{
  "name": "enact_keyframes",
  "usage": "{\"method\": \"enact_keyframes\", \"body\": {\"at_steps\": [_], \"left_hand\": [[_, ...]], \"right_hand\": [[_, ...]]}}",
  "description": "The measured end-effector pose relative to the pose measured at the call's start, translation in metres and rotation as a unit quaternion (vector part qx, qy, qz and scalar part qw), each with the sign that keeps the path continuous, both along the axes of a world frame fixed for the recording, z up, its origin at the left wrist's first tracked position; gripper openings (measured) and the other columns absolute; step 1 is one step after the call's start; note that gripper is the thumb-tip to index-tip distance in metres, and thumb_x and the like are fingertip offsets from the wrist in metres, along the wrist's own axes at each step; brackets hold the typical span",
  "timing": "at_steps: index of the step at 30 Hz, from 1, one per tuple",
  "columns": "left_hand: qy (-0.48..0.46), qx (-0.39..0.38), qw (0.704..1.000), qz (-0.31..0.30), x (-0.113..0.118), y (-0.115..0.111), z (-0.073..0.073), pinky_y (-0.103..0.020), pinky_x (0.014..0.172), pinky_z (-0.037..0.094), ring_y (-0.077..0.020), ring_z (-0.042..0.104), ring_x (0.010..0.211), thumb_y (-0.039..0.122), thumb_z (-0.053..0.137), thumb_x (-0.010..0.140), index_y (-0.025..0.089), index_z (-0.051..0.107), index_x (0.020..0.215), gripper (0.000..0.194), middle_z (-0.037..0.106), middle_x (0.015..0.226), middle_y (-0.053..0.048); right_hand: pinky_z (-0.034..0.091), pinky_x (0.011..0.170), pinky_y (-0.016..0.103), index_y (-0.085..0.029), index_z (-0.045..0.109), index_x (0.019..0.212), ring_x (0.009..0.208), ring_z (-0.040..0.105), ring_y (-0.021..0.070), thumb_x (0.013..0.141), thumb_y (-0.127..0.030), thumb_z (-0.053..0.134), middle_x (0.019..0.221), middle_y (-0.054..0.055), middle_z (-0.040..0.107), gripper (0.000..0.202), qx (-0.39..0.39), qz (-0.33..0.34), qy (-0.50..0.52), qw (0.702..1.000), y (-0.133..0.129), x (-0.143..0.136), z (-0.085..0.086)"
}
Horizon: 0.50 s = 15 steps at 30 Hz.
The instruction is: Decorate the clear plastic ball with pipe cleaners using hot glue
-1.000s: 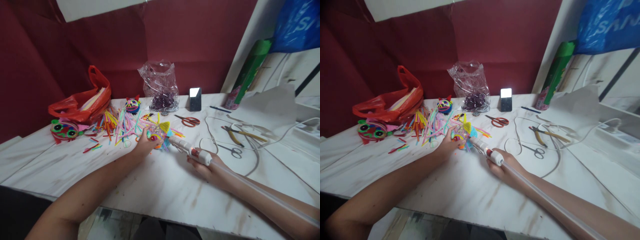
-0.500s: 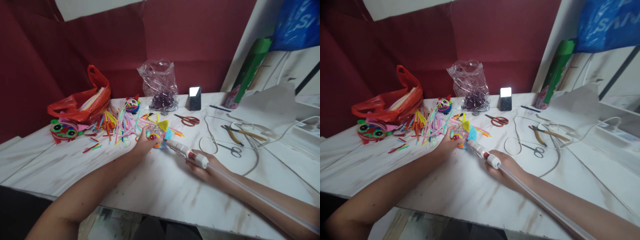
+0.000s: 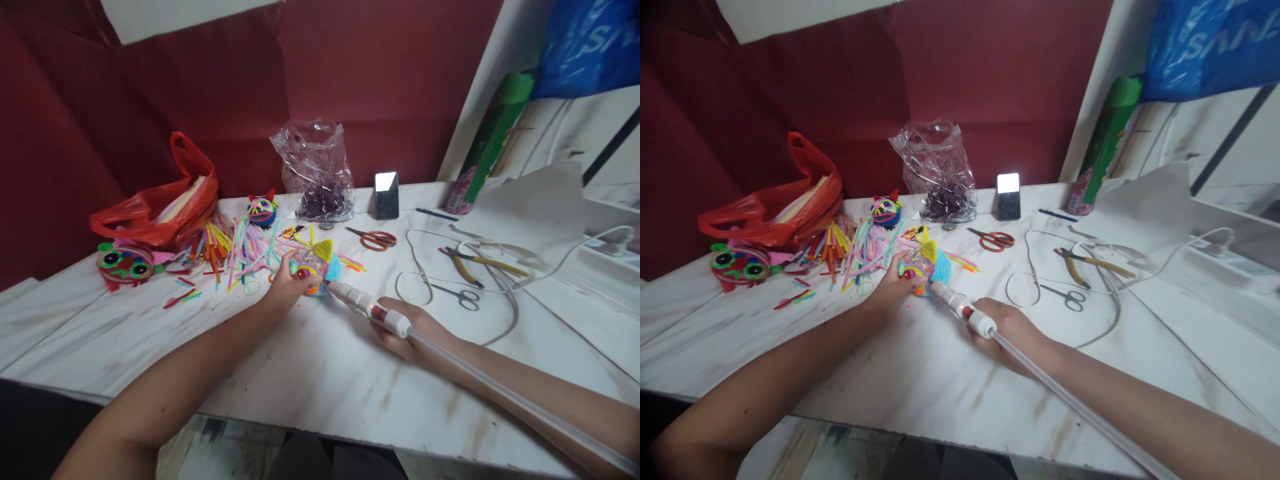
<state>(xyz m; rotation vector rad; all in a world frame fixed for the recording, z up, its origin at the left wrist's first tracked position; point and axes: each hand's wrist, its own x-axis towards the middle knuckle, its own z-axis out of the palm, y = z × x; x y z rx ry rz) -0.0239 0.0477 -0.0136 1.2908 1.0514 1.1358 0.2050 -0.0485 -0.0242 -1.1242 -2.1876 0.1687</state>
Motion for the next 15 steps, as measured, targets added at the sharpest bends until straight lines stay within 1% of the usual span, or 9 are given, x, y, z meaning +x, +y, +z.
{"method": "enact_keyframes", "body": {"at_steps": [3,6,10,12,15], "left_hand": [[-0.009,0.001,1.0,-0.006,0.0,-0.001,0.002,-0.029,0.078,0.052,-0.015,0.066,0.083,0.027,0.08,0.06,0.025,0.035,0.135,0.088,0.067,0.1,-0.005],[-0.001,-0.007,1.0,0.001,0.001,-0.004,0.005,-0.029,0.077,0.052,-0.0151,0.066,0.081,0.028,0.08,0.059,0.024,0.035,0.135,0.088,0.067,0.098,-0.004],[0.005,-0.009,1.0,0.008,0.002,-0.006,0.007,-0.031,0.078,0.053,-0.0163,0.066,0.082,0.027,0.079,0.059,0.024,0.034,0.136,0.089,0.067,0.099,-0.005],[0.007,-0.004,1.0,0.01,0.002,-0.006,0.008,-0.031,0.079,0.053,-0.0167,0.066,0.083,0.027,0.079,0.059,0.025,0.035,0.136,0.089,0.067,0.1,-0.005],[0.015,-0.007,1.0,0.009,0.002,-0.005,0.008,-0.031,0.077,0.053,-0.0163,0.066,0.08,0.027,0.08,0.058,0.026,0.034,0.137,0.091,0.068,0.094,-0.003]], "right_hand": [[0.043,0.054,0.026,-0.021,0.049,0.071,0.056,0.052,0.0138,0.081,-0.019,0.043,0.064,0.003,0.057,0.012,0.013,-0.021,-0.014,1.0,0.001,-0.001,-0.004],[0.042,0.05,0.025,-0.021,0.048,0.069,0.053,0.05,0.0133,0.078,-0.018,0.044,0.062,0.002,0.056,0.011,0.026,-0.048,-0.016,0.998,0.005,-0.002,-0.013],[0.042,0.051,0.026,-0.021,0.046,0.065,0.052,0.05,0.0136,0.074,-0.017,0.046,0.061,0.002,0.054,0.01,0.032,-0.048,-0.025,0.998,0.01,-0.002,-0.023],[0.041,0.051,0.026,-0.022,0.046,0.065,0.052,0.05,0.0136,0.073,-0.017,0.048,0.06,0.002,0.054,0.01,0.027,-0.049,-0.028,0.998,0.011,-0.002,-0.025],[0.041,0.05,0.025,-0.022,0.047,0.066,0.053,0.05,0.0134,0.074,-0.018,0.048,0.06,0.002,0.055,0.009,0.018,-0.049,-0.022,0.998,0.01,-0.002,-0.022]]}}
